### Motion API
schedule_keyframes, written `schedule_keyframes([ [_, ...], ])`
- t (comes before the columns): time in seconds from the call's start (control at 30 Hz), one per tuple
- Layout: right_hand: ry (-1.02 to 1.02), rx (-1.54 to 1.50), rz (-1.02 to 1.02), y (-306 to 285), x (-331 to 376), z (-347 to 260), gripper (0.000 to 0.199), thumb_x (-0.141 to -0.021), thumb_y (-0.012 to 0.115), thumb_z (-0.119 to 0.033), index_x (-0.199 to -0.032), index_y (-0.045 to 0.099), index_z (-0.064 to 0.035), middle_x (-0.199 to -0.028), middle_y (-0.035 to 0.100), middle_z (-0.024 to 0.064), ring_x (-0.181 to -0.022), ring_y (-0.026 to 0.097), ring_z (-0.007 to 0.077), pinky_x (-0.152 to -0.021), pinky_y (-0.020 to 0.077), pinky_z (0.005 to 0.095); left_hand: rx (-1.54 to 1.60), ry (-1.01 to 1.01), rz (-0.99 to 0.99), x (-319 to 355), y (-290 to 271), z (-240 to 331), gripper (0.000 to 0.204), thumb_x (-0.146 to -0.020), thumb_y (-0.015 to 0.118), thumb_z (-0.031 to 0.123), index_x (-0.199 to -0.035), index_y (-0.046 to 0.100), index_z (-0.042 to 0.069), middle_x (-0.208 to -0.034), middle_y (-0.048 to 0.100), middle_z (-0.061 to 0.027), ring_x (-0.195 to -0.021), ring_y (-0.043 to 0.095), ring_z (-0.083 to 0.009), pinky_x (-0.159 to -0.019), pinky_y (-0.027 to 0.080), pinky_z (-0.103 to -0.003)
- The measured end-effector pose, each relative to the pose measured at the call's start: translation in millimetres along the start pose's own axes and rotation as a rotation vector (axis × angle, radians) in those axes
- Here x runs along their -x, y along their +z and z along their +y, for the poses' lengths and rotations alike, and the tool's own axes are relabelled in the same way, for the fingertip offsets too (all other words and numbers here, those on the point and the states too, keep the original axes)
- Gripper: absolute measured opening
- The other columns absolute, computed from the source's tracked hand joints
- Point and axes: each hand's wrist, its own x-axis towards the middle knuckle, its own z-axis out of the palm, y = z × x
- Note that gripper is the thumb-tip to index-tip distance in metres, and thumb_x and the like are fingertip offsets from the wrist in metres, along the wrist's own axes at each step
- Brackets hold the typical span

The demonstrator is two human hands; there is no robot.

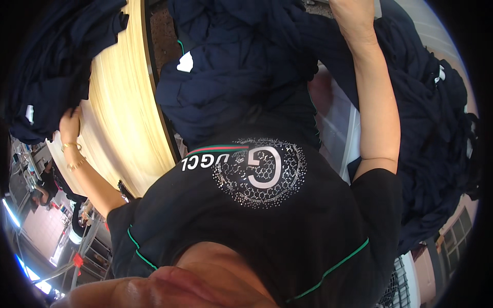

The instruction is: Trimming excess threads from finished garments using small snips.

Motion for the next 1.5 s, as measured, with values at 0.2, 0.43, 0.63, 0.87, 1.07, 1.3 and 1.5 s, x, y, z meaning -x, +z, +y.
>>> schedule_keyframes([
  [0.2,0.228,-0.188,0.051,2,-10,-5,0.029,-0.1,0.07,-0.016,-0.126,0.07,-0.0036,-0.071,0.053,-0.011,-0.053,0.037,-0.0022,-0.048,0.0254,0.017,0.524,0.424,-0.147,92,-95,258,0.038,-0.101,0.065,0.033,-0.108,0.074,-0.004,-0.093,0.075,-0.0096,-0.084,0.067,-0.0138,-0.079,0.05,-0.027],
  [0.43,0.202,-0.182,0.052,2,-17,-11,0.03,-0.099,0.071,-0.018,-0.126,0.071,-0.0028,-0.072,0.053,-0.0108,-0.055,0.038,-0.0017,-0.049,0.0254,0.0181,0.596,0.526,0.017,13,6,457,0.084,-0.088,0.075,0.052,-0.152,0.045,0.007,-0.121,0.069,-0.0179,-0.1,0.071,-0.0239,-0.086,0.057,-0.033],
  [0.63,0.231,-0.259,0.085,-12,-20,-17,0.03,-0.1,0.07,-0.018,-0.126,0.07,-0.0027,-0.072,0.054,-0.01,-0.054,0.038,-0.0014,-0.049,0.0267,0.0178,1.576,0.492,-0.406,34,-37,439,0.024,-0.092,0.064,0.012,-0.11,0.075,-0.001,-0.107,0.073,-0.005,-0.093,0.066,-0.0121,-0.081,0.054,-0.029],
  [0.87,0.251,-0.39,0.112,-19,-22,-23,0.028,-0.103,0.065,-0.017,-0.126,0.068,-0.0009,-0.071,0.055,-0.0083,-0.052,0.039,-0.0011,-0.047,0.0282,0.0168,1.963,1.205,-0.608,105,-141,310,0.026,-0.093,0.058,0.007,-0.111,0.067,-0.009,-0.09,0.066,-0.0114,-0.076,0.061,-0.0175,-0.071,0.047,-0.03],
  [1.07,0.261,-0.413,0.099,-17,-21,-26,0.028,-0.103,0.066,-0.019,-0.125,0.069,-0.0015,-0.068,0.052,-0.0093,-0.05,0.038,-0.0015,-0.045,0.0257,0.0165,1.043,1.402,-1.491,132,-146,325,0.033,-0.102,0.066,0.019,-0.125,0.067,-0.004,-0.086,0.069,-0.0061,-0.067,0.061,-0.0104,-0.06,0.05,-0.027],
  [1.3,0.205,-0.399,-0.017,-73,-30,69,0.034,-0.099,0.07,-0.026,-0.125,0.071,-0.0032,-0.099,0.067,0.0016,-0.085,0.059,0.0087,-0.077,0.0445,0.0218,0.49,0.827,0.291,90,-72,382,0.047,-0.093,0.075,0.029,-0.13,0.065,0.003,-0.118,0.067,-0.0157,-0.107,0.066,-0.0301,-0.093,0.053,-0.037],
  [1.5,0.26,-0.28,0.07,-14,-22,-31,0.03,-0.101,0.069,-0.019,-0.124,0.07,-0.0008,-0.068,0.051,-0.0109,-0.052,0.037,-0.0019,-0.048,0.0255,0.0168,0.373,0.775,0.231,96,-44,391,0.035,-0.088,0.076,0.028,-0.114,0.073,0.004,-0.105,0.07,-0.0109,-0.096,0.069,-0.0344,-0.085,0.056,-0.041],
])
